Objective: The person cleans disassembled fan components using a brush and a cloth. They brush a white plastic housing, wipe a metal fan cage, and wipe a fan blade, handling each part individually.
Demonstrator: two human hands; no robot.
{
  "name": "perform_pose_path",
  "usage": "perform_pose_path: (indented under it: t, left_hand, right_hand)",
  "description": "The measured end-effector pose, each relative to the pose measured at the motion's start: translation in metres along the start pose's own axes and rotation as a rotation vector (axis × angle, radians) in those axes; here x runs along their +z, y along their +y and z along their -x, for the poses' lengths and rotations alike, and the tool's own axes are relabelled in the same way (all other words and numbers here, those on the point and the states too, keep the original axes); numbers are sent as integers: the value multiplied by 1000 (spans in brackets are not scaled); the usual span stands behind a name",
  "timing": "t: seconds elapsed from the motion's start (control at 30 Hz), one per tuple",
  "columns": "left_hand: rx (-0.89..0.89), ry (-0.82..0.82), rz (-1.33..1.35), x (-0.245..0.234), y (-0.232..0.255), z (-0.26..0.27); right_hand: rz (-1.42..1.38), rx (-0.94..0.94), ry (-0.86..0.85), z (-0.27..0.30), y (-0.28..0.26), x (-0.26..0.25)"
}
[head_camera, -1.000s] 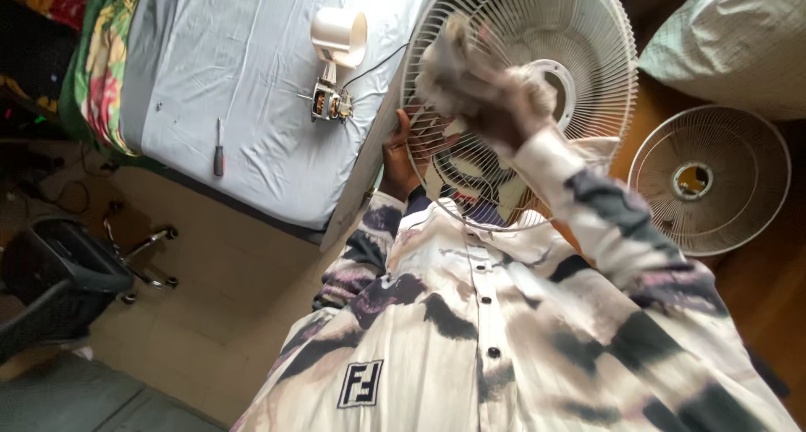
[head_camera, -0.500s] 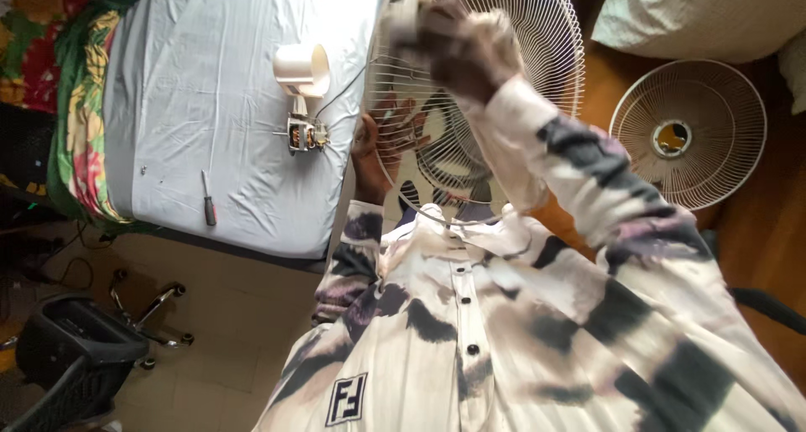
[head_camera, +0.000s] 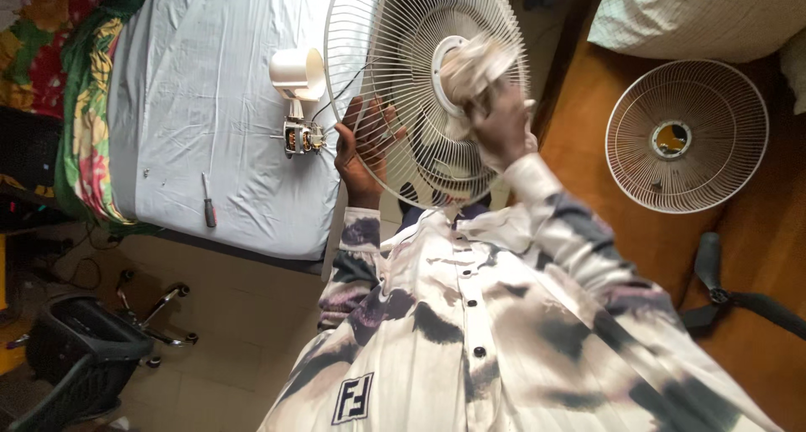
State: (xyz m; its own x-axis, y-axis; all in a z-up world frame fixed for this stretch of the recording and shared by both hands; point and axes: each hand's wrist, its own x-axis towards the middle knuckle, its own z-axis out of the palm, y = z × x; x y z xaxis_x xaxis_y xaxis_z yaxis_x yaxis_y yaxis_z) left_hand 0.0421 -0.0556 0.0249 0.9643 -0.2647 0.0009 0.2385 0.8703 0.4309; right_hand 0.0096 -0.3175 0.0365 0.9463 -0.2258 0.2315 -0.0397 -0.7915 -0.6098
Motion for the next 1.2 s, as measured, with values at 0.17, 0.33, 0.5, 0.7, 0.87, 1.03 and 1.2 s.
perform_pose_path:
  t: [0.17, 0.33, 0.5, 0.7, 0.87, 1.03, 1.2]
  left_hand:
    - [-19, 3, -86, -4, 4, -6]
    - [-22, 41, -20, -2, -19, -8]
    - [46, 133, -120, 9, -22, -3]
    - [-62, -84, 94, 17, -9, 9]
    - [-43, -81, 135, 23, -3, -4]
    - [-93, -108, 152, 19, 9, 7]
    - [-82, -133, -7, 29, 6, 1]
  right_hand:
    - [24, -118, 23, 45, -22, -12]
    - [-215, -460, -16, 46, -58, -37]
    - [-433, -104, -46, 16, -116, -66]
    - [-7, -136, 270, -71, -69, -97]
    - [96, -548, 299, -66, -28, -53]
    - [123, -416, 219, -61, -21, -33]
    - [134, -585, 14, -59, -26, -52]
